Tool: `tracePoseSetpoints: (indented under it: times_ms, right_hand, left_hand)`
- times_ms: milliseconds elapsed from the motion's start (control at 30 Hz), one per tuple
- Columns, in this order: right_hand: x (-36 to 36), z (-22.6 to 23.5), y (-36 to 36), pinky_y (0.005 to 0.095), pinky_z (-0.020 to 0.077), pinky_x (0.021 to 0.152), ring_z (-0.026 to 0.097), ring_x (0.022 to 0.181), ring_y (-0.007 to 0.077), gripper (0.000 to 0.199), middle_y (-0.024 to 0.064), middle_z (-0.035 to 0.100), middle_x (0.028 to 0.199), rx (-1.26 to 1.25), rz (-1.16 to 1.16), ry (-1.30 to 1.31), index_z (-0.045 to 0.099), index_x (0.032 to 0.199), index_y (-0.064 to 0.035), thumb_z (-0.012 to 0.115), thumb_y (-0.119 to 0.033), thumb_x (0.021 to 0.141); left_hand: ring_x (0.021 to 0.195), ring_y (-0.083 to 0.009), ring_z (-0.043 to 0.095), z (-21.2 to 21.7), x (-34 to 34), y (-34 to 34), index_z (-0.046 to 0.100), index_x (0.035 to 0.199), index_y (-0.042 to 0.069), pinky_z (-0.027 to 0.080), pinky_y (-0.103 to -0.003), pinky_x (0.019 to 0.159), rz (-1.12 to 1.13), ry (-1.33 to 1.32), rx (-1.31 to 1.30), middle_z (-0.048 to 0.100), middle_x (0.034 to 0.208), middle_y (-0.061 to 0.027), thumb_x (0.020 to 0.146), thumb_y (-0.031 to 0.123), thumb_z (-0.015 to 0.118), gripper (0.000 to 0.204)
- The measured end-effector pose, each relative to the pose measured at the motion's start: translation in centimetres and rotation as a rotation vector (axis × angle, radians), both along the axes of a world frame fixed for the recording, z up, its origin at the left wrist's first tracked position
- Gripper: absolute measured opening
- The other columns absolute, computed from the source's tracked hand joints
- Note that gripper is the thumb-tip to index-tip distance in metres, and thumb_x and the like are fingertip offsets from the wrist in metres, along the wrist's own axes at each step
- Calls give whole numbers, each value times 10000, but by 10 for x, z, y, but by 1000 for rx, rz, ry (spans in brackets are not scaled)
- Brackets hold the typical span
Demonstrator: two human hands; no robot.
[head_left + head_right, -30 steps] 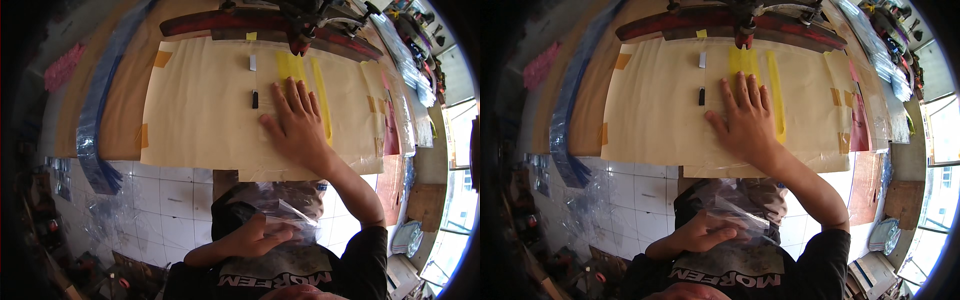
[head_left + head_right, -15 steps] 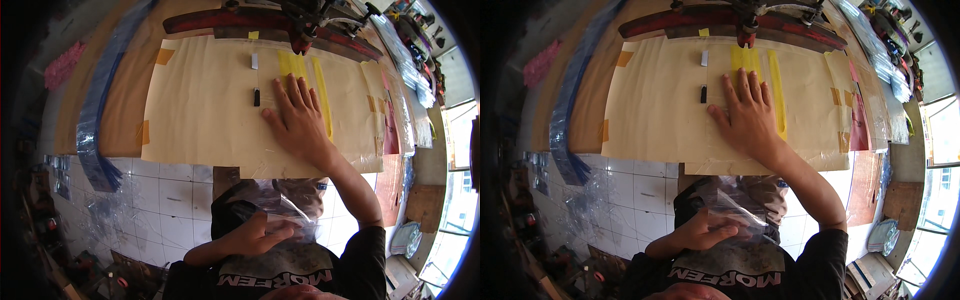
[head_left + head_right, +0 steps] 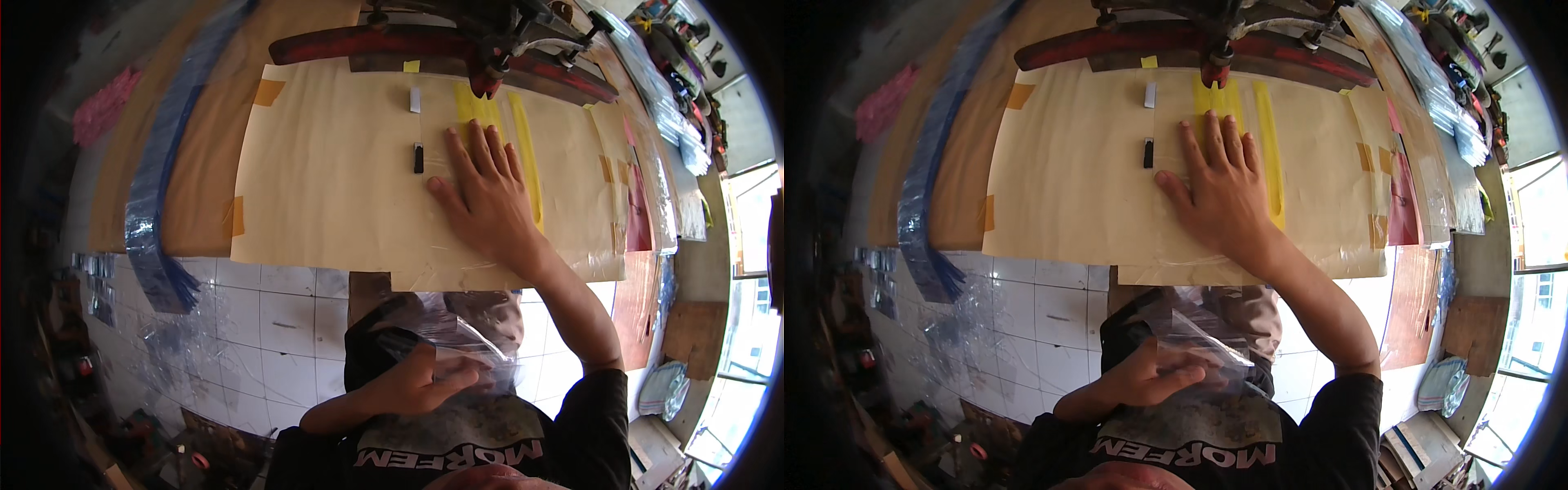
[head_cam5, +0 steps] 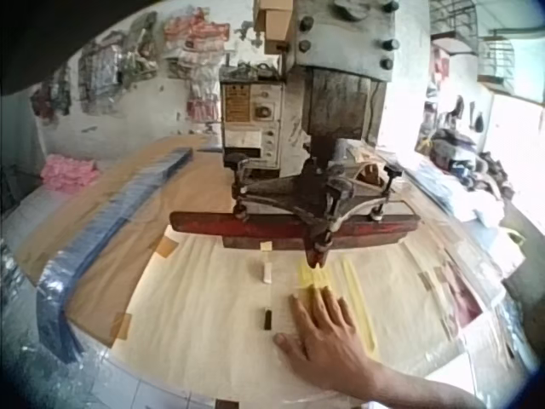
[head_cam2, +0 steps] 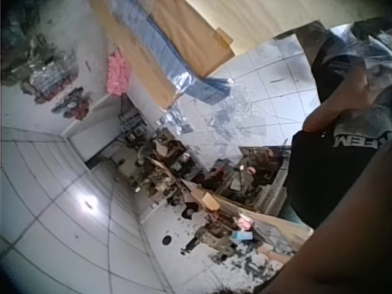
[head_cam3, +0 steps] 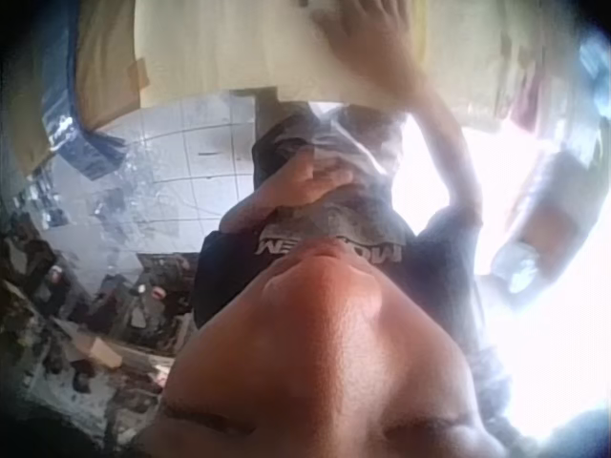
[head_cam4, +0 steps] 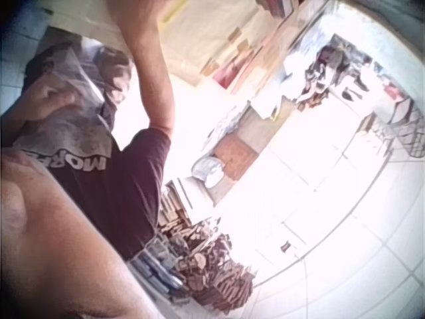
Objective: The person picks up a stack of plastic bags from their lap, removes individual bags one at a time, and places them onto a flat surface under a piece of machinery.
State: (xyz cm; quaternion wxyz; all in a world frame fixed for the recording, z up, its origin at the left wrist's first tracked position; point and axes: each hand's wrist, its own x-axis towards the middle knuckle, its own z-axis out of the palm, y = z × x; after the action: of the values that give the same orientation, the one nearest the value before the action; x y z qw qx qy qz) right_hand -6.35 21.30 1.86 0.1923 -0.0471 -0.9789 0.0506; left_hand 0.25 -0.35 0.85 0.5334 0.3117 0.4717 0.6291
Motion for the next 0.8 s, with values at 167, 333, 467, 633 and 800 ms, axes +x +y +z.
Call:
tracePoseSetpoints:
  times_ms: [167, 333, 467, 633, 800]
  right_hand:
    - [0, 2, 0, 549, 216, 1118, 318, 1353, 474, 635, 305, 371, 1432, 2, -3, -7, 430, 1402, -13, 491, -445, 940]
    - [10, 12, 3, 527, 242, 1117, 328, 1340, 488, 610, 314, 373, 1427, -96, 38, -9, 436, 1389, 0, 544, -384, 927]
    - [41, 31, 2, 453, 432, 907, 541, 1066, 403, 356, 267, 561, 1125, -353, 150, 97, 599, 1136, 26, 668, -168, 846]
    - [91, 28, 10, 327, 317, 421, 423, 421, 192, 238, 70, 443, 509, -566, 64, 298, 530, 581, -3, 658, -13, 782]
    - [118, 15, 17, 295, 251, 407, 351, 399, 154, 316, 43, 391, 483, -592, 17, 377, 460, 544, -19, 653, -37, 793]
  left_hand:
    - [1036, -170, 645, 3, -2, 3, 643, 1109, -43, 431, -316, 974, 10, -66, -48, 720, 1022, -103, 943, 99, 567, 231]
    - [1075, -227, 641, -15, 2, 1, 619, 1121, -68, 460, -345, 977, 13, -21, -32, 675, 1096, -128, 957, 46, 541, 215]
    - [1073, -296, 646, -18, 4, -2, 594, 1131, -86, 493, -371, 964, 40, -138, -43, 625, 1144, -151, 959, 0, 519, 207]
    - [1046, -289, 660, -31, 3, -3, 606, 1123, -85, 491, -369, 960, 17, -77, -24, 633, 1139, -153, 952, 7, 526, 210]
    - [1040, -255, 666, -32, 1, -4, 617, 1113, -80, 483, -359, 953, -13, -58, -45, 655, 1118, -157, 940, 13, 544, 209]
